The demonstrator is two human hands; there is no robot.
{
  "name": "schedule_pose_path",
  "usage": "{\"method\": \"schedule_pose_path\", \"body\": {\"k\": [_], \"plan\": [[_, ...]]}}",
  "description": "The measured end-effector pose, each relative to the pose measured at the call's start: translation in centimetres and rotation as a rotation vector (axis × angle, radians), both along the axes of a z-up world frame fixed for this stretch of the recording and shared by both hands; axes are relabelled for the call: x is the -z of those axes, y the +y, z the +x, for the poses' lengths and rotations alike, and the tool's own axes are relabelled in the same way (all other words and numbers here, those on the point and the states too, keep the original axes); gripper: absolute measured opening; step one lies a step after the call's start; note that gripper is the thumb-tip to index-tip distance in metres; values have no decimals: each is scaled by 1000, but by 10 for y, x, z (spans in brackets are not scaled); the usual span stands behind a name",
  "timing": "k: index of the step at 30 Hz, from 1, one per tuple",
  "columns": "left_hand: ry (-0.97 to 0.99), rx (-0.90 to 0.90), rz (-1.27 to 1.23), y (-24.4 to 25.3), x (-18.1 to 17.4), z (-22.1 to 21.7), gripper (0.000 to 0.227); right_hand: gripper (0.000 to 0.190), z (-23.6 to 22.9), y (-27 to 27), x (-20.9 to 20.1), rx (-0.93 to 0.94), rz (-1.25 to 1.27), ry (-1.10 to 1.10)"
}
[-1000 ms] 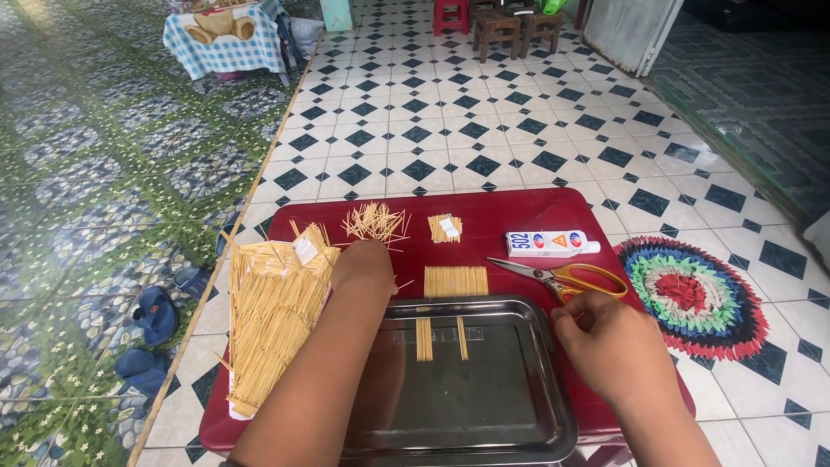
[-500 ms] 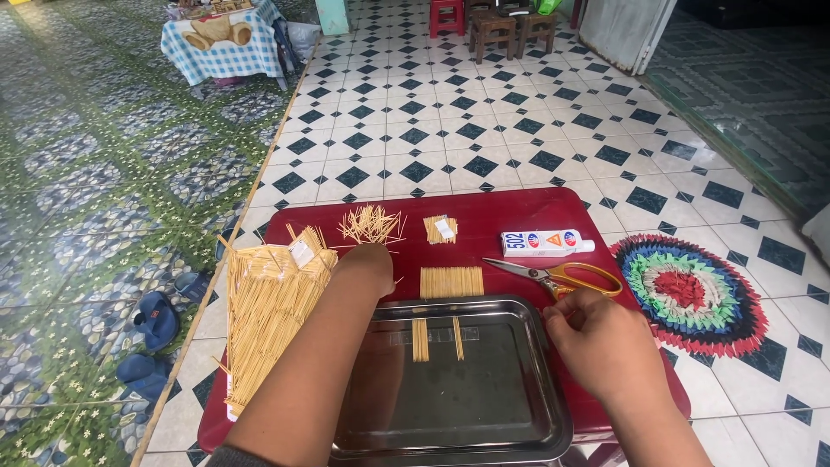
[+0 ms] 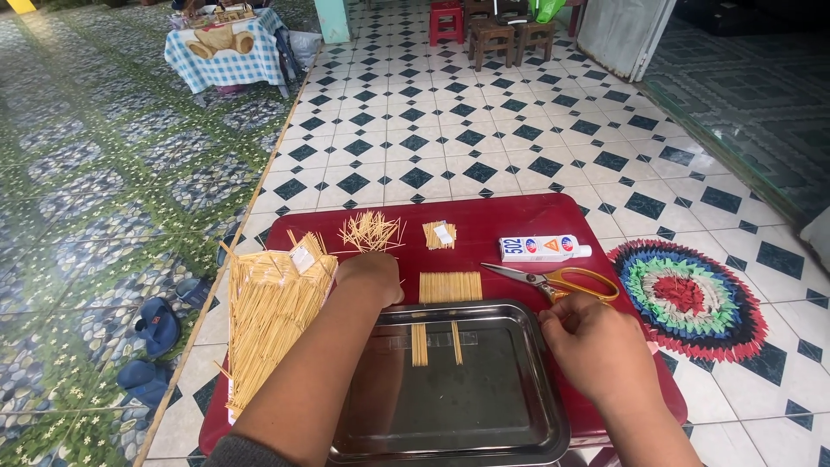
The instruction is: The person is picking up thin wooden sticks from a pile and arranging them neatly and parallel to each other inside a metal tray on a red table.
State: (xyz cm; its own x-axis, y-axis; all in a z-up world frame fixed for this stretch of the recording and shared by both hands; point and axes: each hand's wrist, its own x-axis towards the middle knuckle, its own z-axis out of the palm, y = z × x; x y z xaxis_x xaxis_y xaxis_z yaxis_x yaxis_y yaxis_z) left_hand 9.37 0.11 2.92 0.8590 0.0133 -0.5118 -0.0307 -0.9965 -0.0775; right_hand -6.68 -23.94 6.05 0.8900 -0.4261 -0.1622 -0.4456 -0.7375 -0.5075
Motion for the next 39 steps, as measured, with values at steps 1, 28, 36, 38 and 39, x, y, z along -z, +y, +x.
{"method": "schedule_pose_path", "body": {"k": [1,28,36,38,39], "plan": [[0,1,1,1,1,1,25,22,0,0,-1,1,1,0],[380,-926,-1592,17,14,-173,12,117,-22,66,40,-792,252,-48],[412,-963,-1683,22,11,-173,22,110,-22,65,50,-822,300,-175],[394,-932,-1729,24,24,-173,13,107,-22,65,53,-831,321,-211],[375,-898,-1772,25,29,-173,11,104,-22,65,55,-839,343,-248]]}}
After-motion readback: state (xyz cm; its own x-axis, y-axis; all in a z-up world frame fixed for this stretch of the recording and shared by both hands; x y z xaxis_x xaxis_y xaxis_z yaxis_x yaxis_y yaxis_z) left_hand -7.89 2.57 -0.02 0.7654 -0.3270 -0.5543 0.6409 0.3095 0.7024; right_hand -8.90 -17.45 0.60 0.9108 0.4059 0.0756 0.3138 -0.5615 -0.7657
